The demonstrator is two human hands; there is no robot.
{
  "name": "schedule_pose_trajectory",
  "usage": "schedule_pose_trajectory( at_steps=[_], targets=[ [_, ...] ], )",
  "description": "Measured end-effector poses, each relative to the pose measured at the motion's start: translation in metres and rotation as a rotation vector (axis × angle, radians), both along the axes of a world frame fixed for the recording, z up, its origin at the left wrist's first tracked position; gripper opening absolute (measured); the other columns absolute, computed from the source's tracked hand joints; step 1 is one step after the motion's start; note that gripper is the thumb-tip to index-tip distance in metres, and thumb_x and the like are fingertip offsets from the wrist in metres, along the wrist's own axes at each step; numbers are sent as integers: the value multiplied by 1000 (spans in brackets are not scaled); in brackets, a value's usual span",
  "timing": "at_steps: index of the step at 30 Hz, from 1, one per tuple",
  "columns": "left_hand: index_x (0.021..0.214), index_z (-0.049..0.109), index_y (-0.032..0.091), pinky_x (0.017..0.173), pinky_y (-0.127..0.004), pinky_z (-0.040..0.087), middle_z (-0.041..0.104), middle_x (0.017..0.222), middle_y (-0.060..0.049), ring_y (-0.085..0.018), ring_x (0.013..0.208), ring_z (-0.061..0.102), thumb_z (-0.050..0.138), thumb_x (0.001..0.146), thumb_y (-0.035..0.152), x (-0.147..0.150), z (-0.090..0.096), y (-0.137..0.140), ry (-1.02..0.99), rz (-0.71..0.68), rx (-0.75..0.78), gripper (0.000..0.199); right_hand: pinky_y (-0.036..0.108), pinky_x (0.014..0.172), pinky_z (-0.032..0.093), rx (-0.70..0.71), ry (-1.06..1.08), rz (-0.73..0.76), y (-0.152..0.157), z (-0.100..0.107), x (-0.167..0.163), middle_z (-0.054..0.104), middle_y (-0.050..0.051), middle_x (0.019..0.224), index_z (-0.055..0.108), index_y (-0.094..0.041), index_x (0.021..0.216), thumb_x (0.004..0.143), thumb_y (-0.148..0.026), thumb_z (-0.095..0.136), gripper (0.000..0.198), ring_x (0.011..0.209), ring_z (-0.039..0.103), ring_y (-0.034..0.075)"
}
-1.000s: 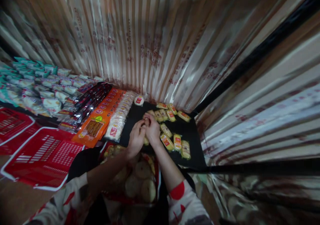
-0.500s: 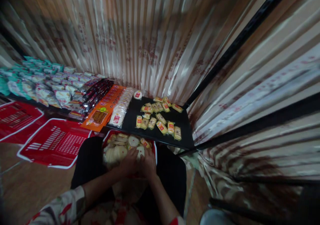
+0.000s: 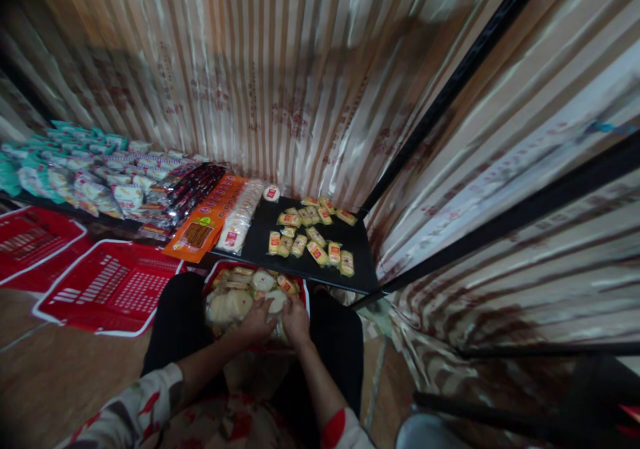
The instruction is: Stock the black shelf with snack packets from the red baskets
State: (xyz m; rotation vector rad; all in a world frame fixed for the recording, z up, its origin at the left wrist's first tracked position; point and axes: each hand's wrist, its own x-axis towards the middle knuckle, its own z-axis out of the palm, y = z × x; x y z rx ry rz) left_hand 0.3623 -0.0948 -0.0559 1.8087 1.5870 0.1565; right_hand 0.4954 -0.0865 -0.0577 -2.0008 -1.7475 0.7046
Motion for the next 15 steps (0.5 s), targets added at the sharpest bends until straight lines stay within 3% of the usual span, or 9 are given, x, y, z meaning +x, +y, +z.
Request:
schedule_pose_trajectory(
  at_steps=[5,11,15],
  targets=[
    [131,46,8,105,-31,32,50,133,-15,-24,124,44,49,77,29,0,3,0,-34,72,42,58,29,90,45,49,146,-71,4,6,-3,68,10,104,64,-15,102,85,-30,38,35,99,61,20],
    [117,59,14,102,-31,36,61,119,-10,-20,113,52,41,84,22,-13,16,2,-119,127,163,39,28,70,50,-27,363,-80,10,18,-6,68,5,77,65,-19,89,85,-45,37,38,72,64,19],
    [113,62,15,94,-31,42,65,110,-10,-21,105,57,44,85,28,-27,28,7,-186,168,206,35,29,76,48,24,328,-27,19,31,-6,68,4,82,68,-20,87,82,-53,39,44,80,63,19]
  ],
)
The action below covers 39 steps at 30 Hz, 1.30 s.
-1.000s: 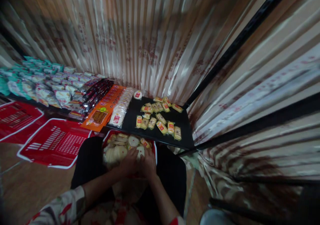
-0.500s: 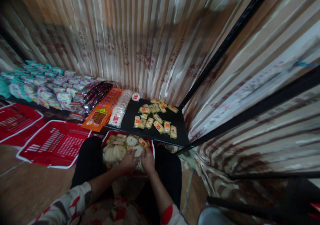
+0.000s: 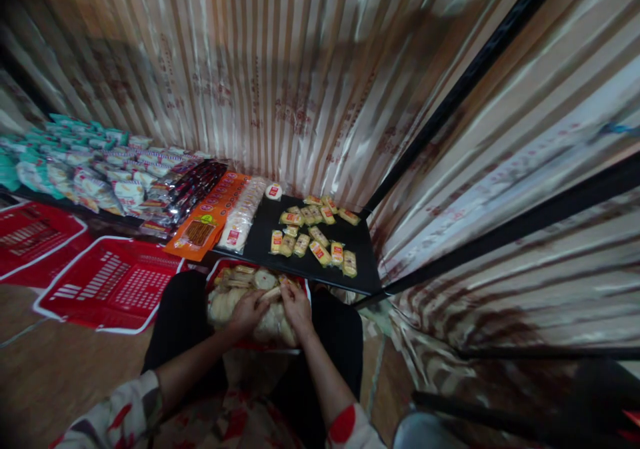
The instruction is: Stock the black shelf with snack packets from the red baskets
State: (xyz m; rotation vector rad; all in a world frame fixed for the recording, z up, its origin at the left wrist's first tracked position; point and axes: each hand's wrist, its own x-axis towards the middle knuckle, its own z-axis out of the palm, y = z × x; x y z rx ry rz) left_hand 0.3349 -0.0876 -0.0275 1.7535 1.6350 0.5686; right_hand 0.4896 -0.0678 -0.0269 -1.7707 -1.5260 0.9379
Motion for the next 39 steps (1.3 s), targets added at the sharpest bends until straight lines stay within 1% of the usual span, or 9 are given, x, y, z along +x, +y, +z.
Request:
schedule_pose_trajectory(
  at_steps=[5,9,14,18,23,25,28,33,39],
  targets=[
    [102,67,18,83,-29,45,69,96,-5,-19,93,61,51,83,33,-21,23,15,-47,35,-11,29,31,80,46,48,-5,34,13,16,-2,66,6,84,68,-19,75,77,-60,43,48,83,61,20],
    [102,67,19,78,-26,46,70,94,-3,-16,84,61,55,80,30,-37,46,35,-84,23,-37,27,26,59,46,-29,251,85,21,27,-7,60,1,63,63,-18,70,74,-65,47,50,61,57,16],
    [105,64,17,75,-22,46,70,95,-1,-14,84,61,54,77,23,-48,69,68,-168,-153,-96,30,23,46,40,-63,404,32,27,39,-13,57,-2,60,62,-18,100,69,-63,53,55,52,52,13],
    [99,67,18,71,-21,45,70,87,0,-14,81,61,54,75,21,-49,94,90,-24,-280,-83,28,23,48,41,-52,402,85,32,48,-13,60,-1,61,65,-18,95,71,-59,53,50,52,52,12],
    [93,70,20,66,-20,43,70,80,2,-14,75,61,56,73,20,-43,134,114,178,-425,-85,24,25,62,44,-7,416,213,45,59,-11,66,1,71,67,-16,81,68,-55,61,42,64,57,14],
    [92,70,20,66,-20,42,70,82,2,-15,76,61,56,73,19,-39,147,125,248,-462,-61,24,25,61,44,-28,444,228,55,63,-12,66,0,69,65,-16,76,64,-54,65,39,63,57,14],
    [94,69,20,68,-21,44,70,84,0,-16,78,61,56,74,19,-33,161,141,317,-475,-6,24,23,55,42,-33,503,201,73,70,-13,65,-1,68,63,-18,83,61,-53,68,41,59,57,13],
    [107,64,18,82,-28,46,67,98,-7,-19,92,61,49,79,19,-27,160,162,322,-314,179,31,21,53,44,-52,564,119,110,78,-18,66,-1,70,61,-21,91,61,-49,71,42,62,60,14],
    [115,56,14,99,-36,41,57,120,-12,-21,114,51,41,82,11,-18,120,174,227,-115,484,36,26,55,51,-14,460,18,158,70,-27,66,1,77,60,-20,89,67,-41,65,31,67,62,16]
  ],
)
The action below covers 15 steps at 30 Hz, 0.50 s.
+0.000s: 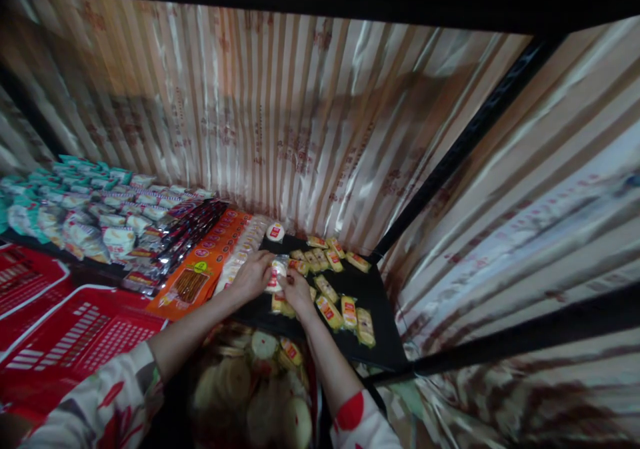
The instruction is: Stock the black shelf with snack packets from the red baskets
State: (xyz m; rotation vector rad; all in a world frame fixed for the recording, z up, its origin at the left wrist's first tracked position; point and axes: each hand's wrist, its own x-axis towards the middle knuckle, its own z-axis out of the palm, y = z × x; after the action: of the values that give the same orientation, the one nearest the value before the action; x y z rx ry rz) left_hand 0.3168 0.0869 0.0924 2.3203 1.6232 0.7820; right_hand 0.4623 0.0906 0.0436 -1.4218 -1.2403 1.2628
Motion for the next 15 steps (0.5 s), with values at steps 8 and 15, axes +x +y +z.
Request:
schedule_pose_trajectory(
  at_steps=[8,15],
  targets=[
    [128,44,4,111,-46,27,40,140,-20,-30,136,25,43,76,8,24,-33,18,-55,129,-45,52,22,57,53,-90,-253,-47,69,17,-23,66,5,81,58,-17,81,77,-21,53,7,70,64,15],
    [129,43,0,111,-38,28,46,135,-19,-27,130,38,40,79,9,28,-26,43,-102,136,-163,52,22,55,52,-187,-257,73,103,32,-15,54,-3,49,55,-16,64,70,-20,64,11,52,59,12]
  ],
)
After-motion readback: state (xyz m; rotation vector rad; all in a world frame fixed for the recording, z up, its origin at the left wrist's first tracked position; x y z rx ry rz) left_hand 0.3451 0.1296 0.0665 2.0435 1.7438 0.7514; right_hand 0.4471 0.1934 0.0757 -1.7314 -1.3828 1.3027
